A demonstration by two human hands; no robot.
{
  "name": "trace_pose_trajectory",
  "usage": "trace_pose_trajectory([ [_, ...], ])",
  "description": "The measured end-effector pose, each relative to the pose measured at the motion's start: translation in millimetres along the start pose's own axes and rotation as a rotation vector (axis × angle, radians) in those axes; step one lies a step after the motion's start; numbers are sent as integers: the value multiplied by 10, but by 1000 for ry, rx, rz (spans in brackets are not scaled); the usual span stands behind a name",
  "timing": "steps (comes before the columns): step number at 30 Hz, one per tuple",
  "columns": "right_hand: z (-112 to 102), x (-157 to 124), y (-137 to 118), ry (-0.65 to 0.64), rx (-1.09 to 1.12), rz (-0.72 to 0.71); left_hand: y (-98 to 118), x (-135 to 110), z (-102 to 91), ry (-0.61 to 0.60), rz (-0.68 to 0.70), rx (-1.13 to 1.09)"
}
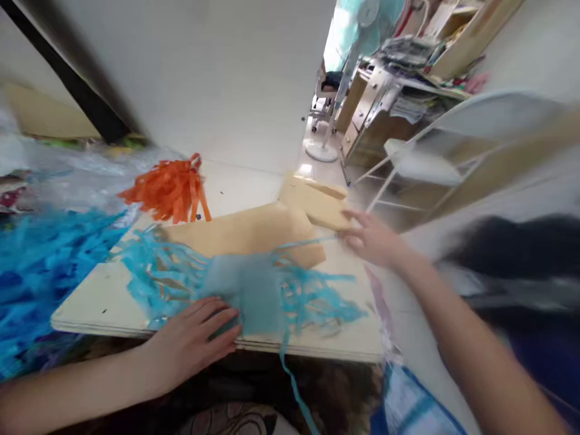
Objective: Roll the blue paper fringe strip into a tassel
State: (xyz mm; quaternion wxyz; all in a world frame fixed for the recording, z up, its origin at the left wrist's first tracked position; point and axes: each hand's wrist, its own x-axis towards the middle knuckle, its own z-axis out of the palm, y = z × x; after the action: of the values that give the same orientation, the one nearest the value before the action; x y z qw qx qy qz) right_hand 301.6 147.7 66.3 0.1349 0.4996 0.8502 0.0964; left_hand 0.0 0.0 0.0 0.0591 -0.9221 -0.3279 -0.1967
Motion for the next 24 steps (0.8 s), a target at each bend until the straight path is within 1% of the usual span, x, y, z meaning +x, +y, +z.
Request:
trace_pose_trajectory([
  [1,-52,-86,-12,75,-58,142,14,-5,-26,-16,7,-7],
  [2,-100,-171,-53,118,-89,229,27,-9,-49,-29,13,-15],
  [3,-138,-254,-146,146,-113,283,38,-11,-68,-39,18,-25],
  [4,-163,-335,-300,268,-131,300,47,-13,-81,-48,21,-35],
  [5,-174,-413,-510,314,-81,167,53,-13,-87,-54,27,-51],
  [6,-170,-488,-756,323,18,-16,56,-13,-88,-58,29,-65],
  [7,-155,-556,-1010,320,91,-177,56,-13,-83,-62,30,-73],
  [8,-132,-615,-1242,284,137,-301,53,-16,-76,-63,30,-76],
  [9,-105,-661,-1427,302,166,-330,48,-21,-68,-62,27,-76],
  [10,-77,-693,-1548,286,172,-320,39,-28,-61,-61,25,-74],
  [11,-50,-714,-1600,274,176,-303,29,-38,-58,-60,22,-69],
  [12,-25,-726,-1587,263,170,-280,17,-49,-58,-59,21,-66],
  [14,16,-741,-1422,237,142,-249,-9,-71,-67,-72,20,-62],
  [16,55,-761,-1160,239,91,-207,-33,-86,-81,-95,18,-66],
  [19,120,-816,-709,258,-33,-88,-63,-90,-95,-106,11,-73],
  [22,122,-900,-294,193,-181,71,-83,-82,-91,-110,9,-77],
  [23,86,-930,-217,194,-225,164,-86,-79,-87,-109,11,-82],
  [24,30,-957,-197,211,-255,258,-87,-76,-82,-103,11,-91],
])
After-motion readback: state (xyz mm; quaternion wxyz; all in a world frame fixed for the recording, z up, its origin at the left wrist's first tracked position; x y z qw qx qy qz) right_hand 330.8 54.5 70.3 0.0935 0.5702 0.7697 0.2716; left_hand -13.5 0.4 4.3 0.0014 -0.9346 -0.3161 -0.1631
